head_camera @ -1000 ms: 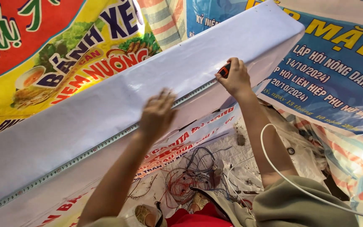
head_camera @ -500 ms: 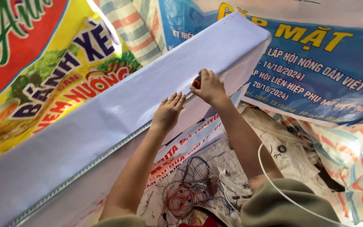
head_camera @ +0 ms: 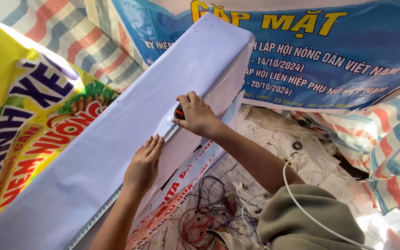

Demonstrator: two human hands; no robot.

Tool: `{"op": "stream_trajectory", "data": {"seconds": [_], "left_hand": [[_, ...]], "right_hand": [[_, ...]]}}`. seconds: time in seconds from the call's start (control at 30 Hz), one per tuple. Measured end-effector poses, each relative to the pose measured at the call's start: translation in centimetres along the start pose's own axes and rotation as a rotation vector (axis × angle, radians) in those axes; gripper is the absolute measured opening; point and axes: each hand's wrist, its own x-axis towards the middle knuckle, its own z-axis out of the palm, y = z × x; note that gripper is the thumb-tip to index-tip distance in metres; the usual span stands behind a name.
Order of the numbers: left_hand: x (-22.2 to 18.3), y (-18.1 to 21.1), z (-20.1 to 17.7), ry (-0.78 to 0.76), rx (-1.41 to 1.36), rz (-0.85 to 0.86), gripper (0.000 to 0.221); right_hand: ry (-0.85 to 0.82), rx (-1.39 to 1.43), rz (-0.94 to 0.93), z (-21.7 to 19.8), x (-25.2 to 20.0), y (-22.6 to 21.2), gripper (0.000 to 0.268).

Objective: The person is preparing a vinyl banner by cutting electrical wires with scissors and measuring the banner's dimensions with a tape measure.

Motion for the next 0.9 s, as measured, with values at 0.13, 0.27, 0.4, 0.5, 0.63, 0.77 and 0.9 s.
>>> {"op": "stream_trajectory", "data": {"seconds": [0.13,0.27,0.4,0.5,0.63,0.77,0.9], "left_hand": [[-0.6,0.4,-0.6,-0.014,0.009,-0.005,0.049],[-0.1,0.8,-2.3,-0.105,-0.104,-0.024,0.051],[-0.1,1.0,-2.6,-0.103,-0.106,-0.041,0.052],[0.2,1.5,-2.8,-0.107,-0.122,-0.061,0.052],[0.4,1.6,-3.3,-0.108,-0.151,-0.082,0.051],[0.5,1.7,-3.3,-0.119,-0.136,-0.081,0.053],[0.2,1.8,-3.2,-0.115,-0.110,-0.077,0.054]], "right_hand": [[0.017,-0.016,0.034,-0.5,1.9,4.7,0.070],[0.188,0.082,0.104,-4.9,4.9,12.7,0.079],[0.348,0.135,0.211,-8.9,6.8,20.3,0.088],[0.514,0.148,0.131,-9.9,8.4,23.6,0.085],[0.556,0.263,0.257,-12.2,9.0,21.4,0.066],[0.700,0.187,0.297,-12.8,9.8,26.0,0.069],[0.727,0.149,0.203,-12.0,10.4,27.9,0.066]]}}
